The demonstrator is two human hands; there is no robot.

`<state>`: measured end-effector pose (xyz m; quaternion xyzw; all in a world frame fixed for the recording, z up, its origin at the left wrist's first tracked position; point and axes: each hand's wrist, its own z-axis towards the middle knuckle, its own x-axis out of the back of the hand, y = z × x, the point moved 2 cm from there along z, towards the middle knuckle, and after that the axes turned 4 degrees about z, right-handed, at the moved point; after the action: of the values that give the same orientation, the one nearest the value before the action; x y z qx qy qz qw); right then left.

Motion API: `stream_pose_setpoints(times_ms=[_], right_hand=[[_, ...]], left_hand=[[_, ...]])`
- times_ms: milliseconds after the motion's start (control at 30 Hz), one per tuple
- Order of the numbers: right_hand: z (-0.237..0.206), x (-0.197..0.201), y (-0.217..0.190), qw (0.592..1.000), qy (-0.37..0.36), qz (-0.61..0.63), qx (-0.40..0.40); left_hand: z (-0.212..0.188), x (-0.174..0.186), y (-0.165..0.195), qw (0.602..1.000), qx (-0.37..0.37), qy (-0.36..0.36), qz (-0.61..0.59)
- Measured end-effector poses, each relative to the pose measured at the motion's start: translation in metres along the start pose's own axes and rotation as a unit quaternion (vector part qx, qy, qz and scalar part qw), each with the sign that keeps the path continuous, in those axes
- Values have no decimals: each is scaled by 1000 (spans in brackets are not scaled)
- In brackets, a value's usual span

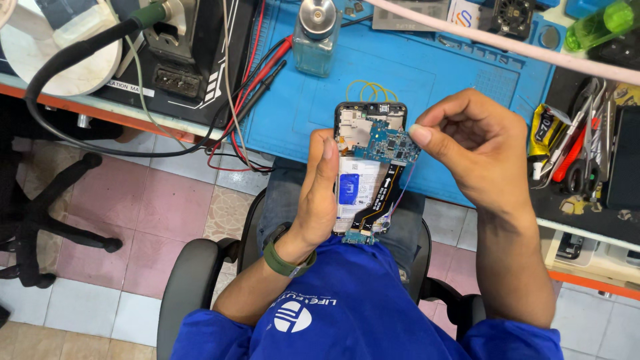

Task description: The person removes rubber bands from a smartphone, then uses a screwdriver to tighten screws on the internal motherboard and applies adhesive to the battery area. The phone remains open with components visible.

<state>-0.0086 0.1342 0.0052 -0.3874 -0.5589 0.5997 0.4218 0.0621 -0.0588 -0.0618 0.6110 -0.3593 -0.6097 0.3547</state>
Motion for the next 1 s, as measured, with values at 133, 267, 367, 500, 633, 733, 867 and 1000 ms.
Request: stream_pose_setpoints(times_ms=[133,267,367,500,633,733,867,1000], right_hand=[[-10,-2,-12,1000,-22,3,-10],[-22,-5,-25,999,-23,41,-4],[-25,-6,-30,999,-30,17,8],[-7,-2,-17,1000,-2,-16,-4],[11,1,-2,1000,10,-12,-15],[19,1,0,1000,4,-30,-1],[23,-3,1,999,-8,-39,-7],[22,-8,1,998,-15,-57,32]], left_hand=[[2,3,0,999,-17,14,36],[1,5,-1,997,-18,24,77],[2,5,-2,998,-8,26,60],[-1,6,2,1000,-5,8,29],[-2,5,4,1000,-6,2,15],[-3,4,3,1000,5,0,-1],[-4,2,4,1000,1,-15,-9],[-4,0,5,1000,-2,-18,-7]])
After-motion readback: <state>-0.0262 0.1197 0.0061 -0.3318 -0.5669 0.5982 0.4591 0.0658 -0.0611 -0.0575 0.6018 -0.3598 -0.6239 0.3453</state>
